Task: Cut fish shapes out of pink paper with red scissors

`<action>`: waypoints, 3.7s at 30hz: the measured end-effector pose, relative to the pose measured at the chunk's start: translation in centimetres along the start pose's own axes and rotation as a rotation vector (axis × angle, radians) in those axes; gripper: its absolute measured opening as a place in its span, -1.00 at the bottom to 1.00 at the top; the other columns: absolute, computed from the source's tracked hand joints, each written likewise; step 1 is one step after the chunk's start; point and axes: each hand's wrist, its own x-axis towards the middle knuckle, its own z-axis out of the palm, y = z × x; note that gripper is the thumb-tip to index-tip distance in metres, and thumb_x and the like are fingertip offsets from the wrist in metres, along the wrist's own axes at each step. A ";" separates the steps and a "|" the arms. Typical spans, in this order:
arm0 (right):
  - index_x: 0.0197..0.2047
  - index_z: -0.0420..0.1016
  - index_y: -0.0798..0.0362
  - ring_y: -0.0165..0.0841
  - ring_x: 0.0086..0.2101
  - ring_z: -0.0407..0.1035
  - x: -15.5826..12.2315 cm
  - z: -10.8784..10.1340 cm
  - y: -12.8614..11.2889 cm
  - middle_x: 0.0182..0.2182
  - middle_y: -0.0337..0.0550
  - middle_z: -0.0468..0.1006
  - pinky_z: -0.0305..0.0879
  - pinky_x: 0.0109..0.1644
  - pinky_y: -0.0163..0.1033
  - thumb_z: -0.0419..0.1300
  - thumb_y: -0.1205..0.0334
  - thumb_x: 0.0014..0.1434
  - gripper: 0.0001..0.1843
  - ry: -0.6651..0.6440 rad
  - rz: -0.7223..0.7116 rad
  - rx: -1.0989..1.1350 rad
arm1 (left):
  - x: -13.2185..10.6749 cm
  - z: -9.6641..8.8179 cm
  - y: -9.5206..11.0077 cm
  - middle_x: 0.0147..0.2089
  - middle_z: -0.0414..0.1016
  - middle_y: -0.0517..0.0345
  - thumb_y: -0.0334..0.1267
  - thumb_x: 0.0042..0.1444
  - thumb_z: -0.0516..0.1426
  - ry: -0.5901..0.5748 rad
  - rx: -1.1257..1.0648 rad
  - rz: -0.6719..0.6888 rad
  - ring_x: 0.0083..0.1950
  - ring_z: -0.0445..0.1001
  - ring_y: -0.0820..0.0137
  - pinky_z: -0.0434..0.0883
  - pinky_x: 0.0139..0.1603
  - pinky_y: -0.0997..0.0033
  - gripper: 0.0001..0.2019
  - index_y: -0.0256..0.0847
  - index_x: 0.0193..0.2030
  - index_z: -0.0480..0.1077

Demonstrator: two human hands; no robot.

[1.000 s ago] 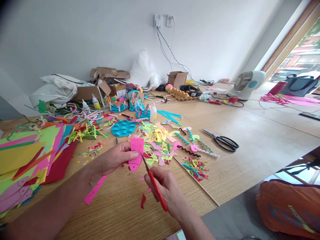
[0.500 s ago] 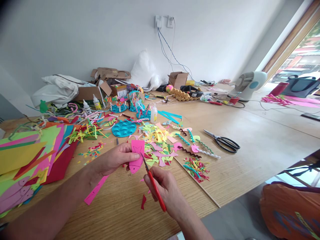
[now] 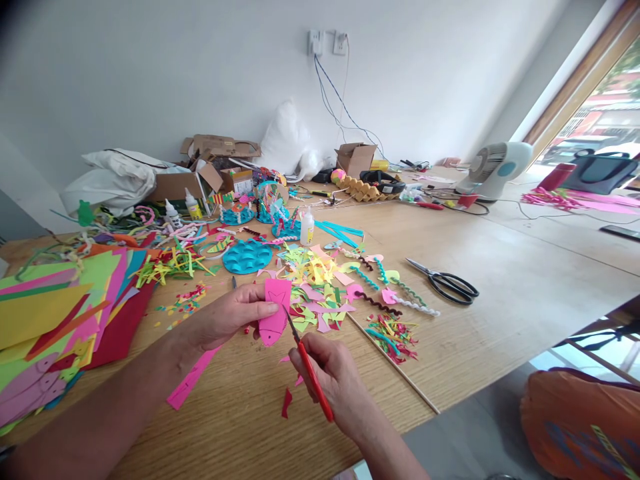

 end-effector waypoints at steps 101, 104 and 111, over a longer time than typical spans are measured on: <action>-0.62 0.15 0.01 -0.51 -0.75 -0.03 0.4 2.1 2.0 -0.82 -0.39 0.14 -0.08 -0.67 -0.37 0.02 -0.30 0.04 -0.46 0.101 -0.097 0.213 | 0.4 2.7 -1.1 -0.67 0.18 0.33 -0.09 -0.03 0.11 0.180 -0.110 0.028 -0.66 0.08 0.62 0.00 -0.66 0.58 -0.73 -0.26 -0.55 0.25; -0.62 0.17 0.02 -0.51 -0.74 -0.01 0.4 2.0 2.0 -0.80 -0.39 0.16 -0.04 -0.64 -0.37 0.03 -0.30 0.04 -0.45 0.099 -0.116 0.215 | 0.3 2.8 -1.1 -0.67 0.16 0.34 -0.12 -0.03 0.10 0.154 -0.082 0.013 -0.66 0.06 0.63 -0.02 -0.67 0.58 -0.75 -0.25 -0.56 0.24; -0.64 0.15 0.02 -0.51 -0.74 -0.03 0.4 1.8 2.2 -0.80 -0.40 0.12 -0.06 -0.66 -0.38 0.01 -0.26 0.08 -0.46 0.099 -0.135 0.190 | 0.2 2.8 -1.3 -0.67 0.17 0.34 -0.12 -0.01 0.10 0.146 -0.075 -0.018 -0.66 0.06 0.63 -0.01 -0.66 0.58 -0.74 -0.26 -0.55 0.26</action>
